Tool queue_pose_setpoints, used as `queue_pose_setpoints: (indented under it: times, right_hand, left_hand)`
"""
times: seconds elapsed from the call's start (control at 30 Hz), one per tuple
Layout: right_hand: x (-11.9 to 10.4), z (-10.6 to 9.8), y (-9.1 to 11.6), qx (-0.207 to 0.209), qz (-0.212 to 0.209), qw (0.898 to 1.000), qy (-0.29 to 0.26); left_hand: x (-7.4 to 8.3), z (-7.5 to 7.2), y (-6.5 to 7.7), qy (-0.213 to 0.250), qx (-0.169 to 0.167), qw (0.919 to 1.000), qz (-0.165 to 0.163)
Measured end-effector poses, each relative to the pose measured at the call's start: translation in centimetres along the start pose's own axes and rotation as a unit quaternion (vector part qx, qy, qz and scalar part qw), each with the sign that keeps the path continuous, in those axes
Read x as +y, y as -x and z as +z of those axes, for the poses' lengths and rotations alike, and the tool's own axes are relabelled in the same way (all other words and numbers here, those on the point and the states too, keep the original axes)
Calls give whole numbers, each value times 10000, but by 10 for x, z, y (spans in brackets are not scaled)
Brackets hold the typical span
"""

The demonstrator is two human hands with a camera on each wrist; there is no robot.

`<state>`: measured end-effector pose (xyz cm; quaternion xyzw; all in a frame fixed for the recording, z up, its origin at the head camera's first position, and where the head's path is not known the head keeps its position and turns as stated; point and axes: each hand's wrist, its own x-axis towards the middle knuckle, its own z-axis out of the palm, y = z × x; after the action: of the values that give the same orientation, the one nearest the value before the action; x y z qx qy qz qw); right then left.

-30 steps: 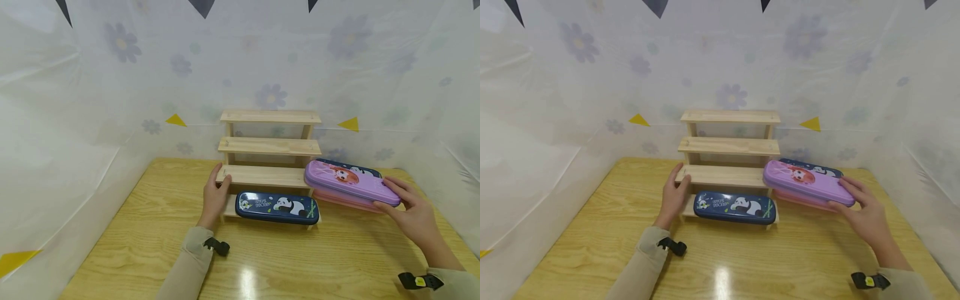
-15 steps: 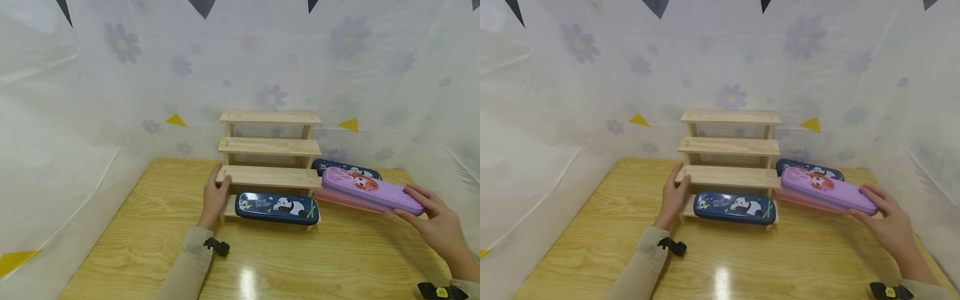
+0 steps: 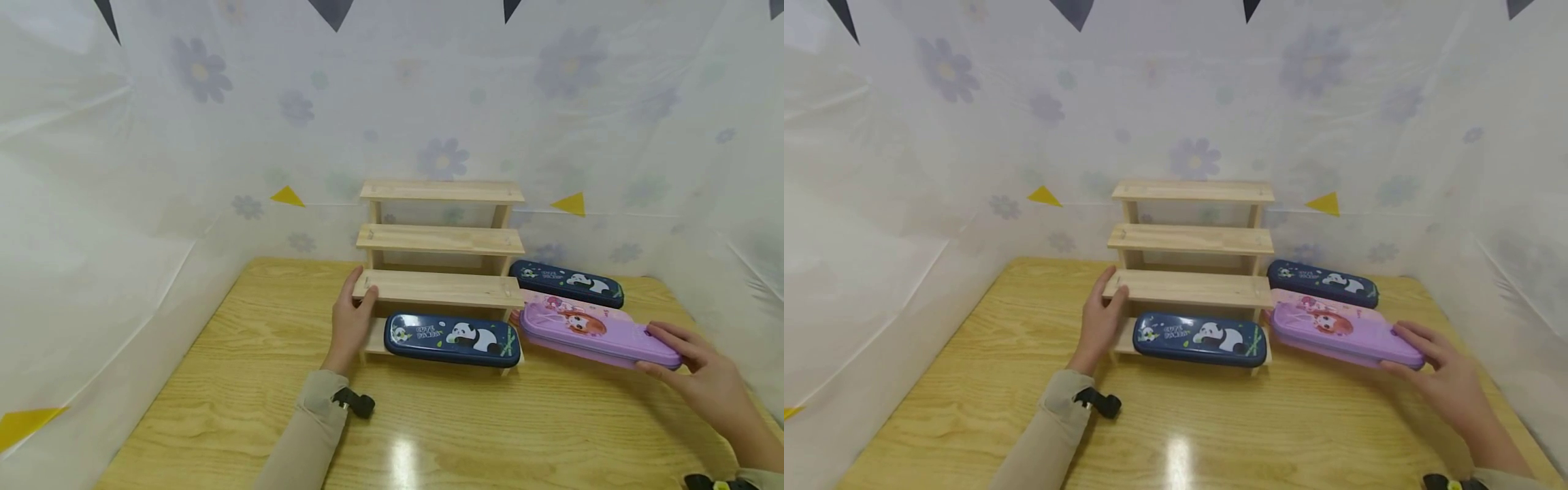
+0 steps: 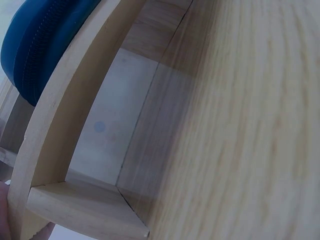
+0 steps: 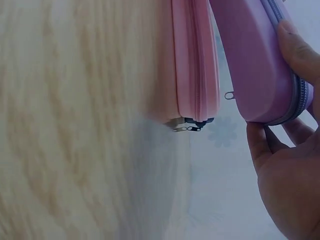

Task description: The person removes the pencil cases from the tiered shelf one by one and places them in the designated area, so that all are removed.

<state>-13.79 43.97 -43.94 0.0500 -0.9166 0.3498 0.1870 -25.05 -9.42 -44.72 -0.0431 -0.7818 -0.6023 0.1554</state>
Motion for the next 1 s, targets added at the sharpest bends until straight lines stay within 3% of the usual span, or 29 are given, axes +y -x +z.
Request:
queue_pose_setpoints:
  times: [0.2,0.43,0.63,0.9,1.0]
  right_hand:
    - [4,4,1,-337,94,9991,246]
    - [8,6,1,-775,161,9968,150]
    - [11,7,-1,-1153,-104,9928,292]
    - [7,9,-8,-1793,126,9798,875]
    - [0,9,-10,-1775,-69,9794,961]
  left_hand:
    - [-1,0,0,-20,-14,10000,-18]
    - [-1,0,0,-21,0,10000,-10]
    - [0,0,1,-1,49,10000,58]
    - [-1,0,0,-66,74,9999,67]
    - [-2,0,-1,-56,86,9999,70]
